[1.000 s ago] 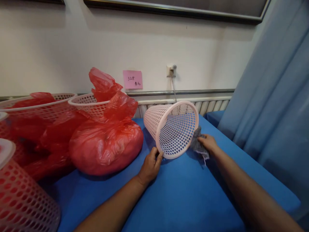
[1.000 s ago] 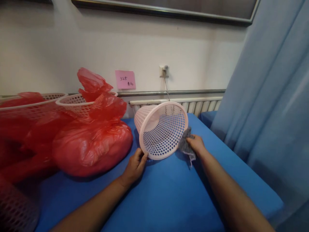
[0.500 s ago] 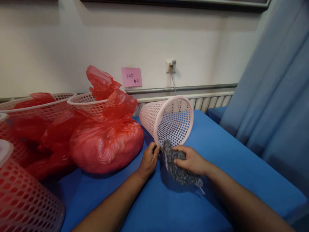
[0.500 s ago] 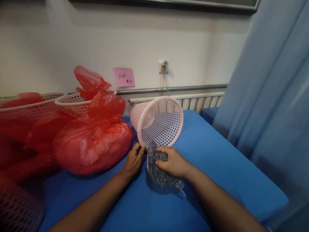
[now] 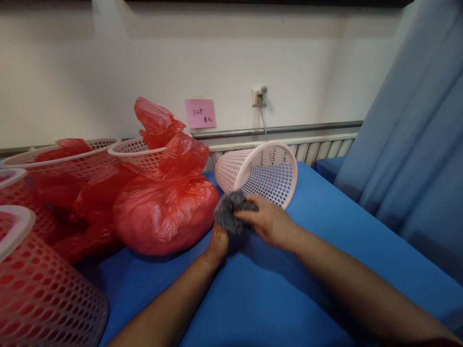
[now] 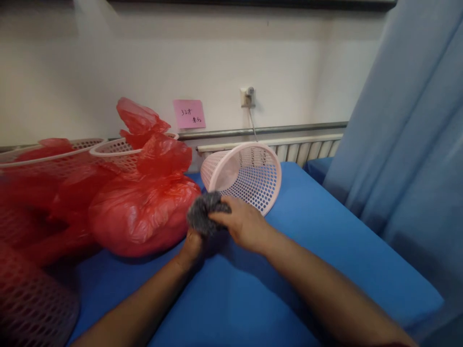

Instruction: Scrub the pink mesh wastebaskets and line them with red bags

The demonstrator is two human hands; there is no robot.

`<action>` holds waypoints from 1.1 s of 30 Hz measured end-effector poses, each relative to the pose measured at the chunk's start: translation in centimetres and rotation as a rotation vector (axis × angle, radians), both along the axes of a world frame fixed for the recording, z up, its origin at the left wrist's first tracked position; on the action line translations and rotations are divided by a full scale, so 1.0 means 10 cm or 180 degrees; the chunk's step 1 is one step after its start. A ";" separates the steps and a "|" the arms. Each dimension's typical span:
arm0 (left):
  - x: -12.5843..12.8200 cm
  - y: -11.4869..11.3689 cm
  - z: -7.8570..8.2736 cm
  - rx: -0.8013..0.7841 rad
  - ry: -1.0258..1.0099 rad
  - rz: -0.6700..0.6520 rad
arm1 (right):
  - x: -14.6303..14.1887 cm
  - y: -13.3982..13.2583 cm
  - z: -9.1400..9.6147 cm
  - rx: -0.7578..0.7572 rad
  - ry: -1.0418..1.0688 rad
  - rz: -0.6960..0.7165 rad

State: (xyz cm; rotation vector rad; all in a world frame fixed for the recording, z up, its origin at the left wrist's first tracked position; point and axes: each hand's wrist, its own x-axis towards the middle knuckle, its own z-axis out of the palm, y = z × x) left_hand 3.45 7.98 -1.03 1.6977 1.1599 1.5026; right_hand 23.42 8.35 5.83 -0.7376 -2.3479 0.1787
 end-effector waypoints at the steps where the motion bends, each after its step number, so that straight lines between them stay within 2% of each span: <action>1: -0.01 0.00 0.00 -0.0021 -0.0023 -0.0030 | 0.01 -0.09 -0.10 -0.0129 -0.0205 0.0037; 3: 0.01 -0.03 0.03 -0.0105 -0.0005 -0.0241 | 0.09 -0.20 -0.25 -0.0357 -0.0407 -0.0021; 5: 0.04 -0.07 0.08 -0.0158 0.0081 -0.0478 | 0.18 -0.23 -0.33 -0.0545 -0.0405 -0.0075; 8: 0.07 -0.10 0.13 -0.0194 0.0127 -0.0596 | 0.30 -0.19 -0.37 -0.0733 -0.0316 -0.0018; 10: 0.07 -0.09 0.12 -0.0293 -0.0068 -0.0713 | 0.35 -0.15 -0.42 -0.0807 -0.0291 -0.0010; 13: 0.09 -0.05 0.06 -0.0452 -0.0381 -0.0853 | 0.44 -0.05 -0.56 -0.0900 -0.0389 -0.0243; 15: 0.12 -0.03 0.02 -0.0486 -0.0372 -0.0675 | 0.53 0.06 -0.66 -0.0954 -0.0540 -0.0673; 18: 0.18 -0.01 -0.04 -0.0422 -0.0253 -0.0414 | 0.70 0.25 -0.73 -0.1036 -0.0658 -0.1613; 21: 0.19 -0.01 -0.08 -0.0311 -0.0119 -0.0416 | 0.83 0.43 -0.71 -0.1015 -0.0482 -0.2465; 23: 0.19 -0.01 -0.09 -0.0232 -0.0022 -0.0415 | 0.85 0.48 -0.68 -0.1043 -0.0368 -0.2765; 25: 0.18 -0.02 -0.09 -0.0161 0.0101 -0.0392 | 0.80 0.46 -0.67 -0.1175 -0.0378 -0.2701; 29: 0.18 -0.05 -0.05 -0.0033 0.0307 -0.0345 | 0.48 0.18 -0.70 -0.1437 -0.0445 -0.1902; 31: 0.19 -0.06 -0.05 0.0000 0.0345 -0.0346 | 0.28 -0.01 -0.66 -0.1683 0.0127 -0.1249; 33: 0.18 -0.07 -0.06 0.0062 0.0368 -0.0435 | 0.10 -0.16 -0.51 -0.2026 0.1054 -0.0581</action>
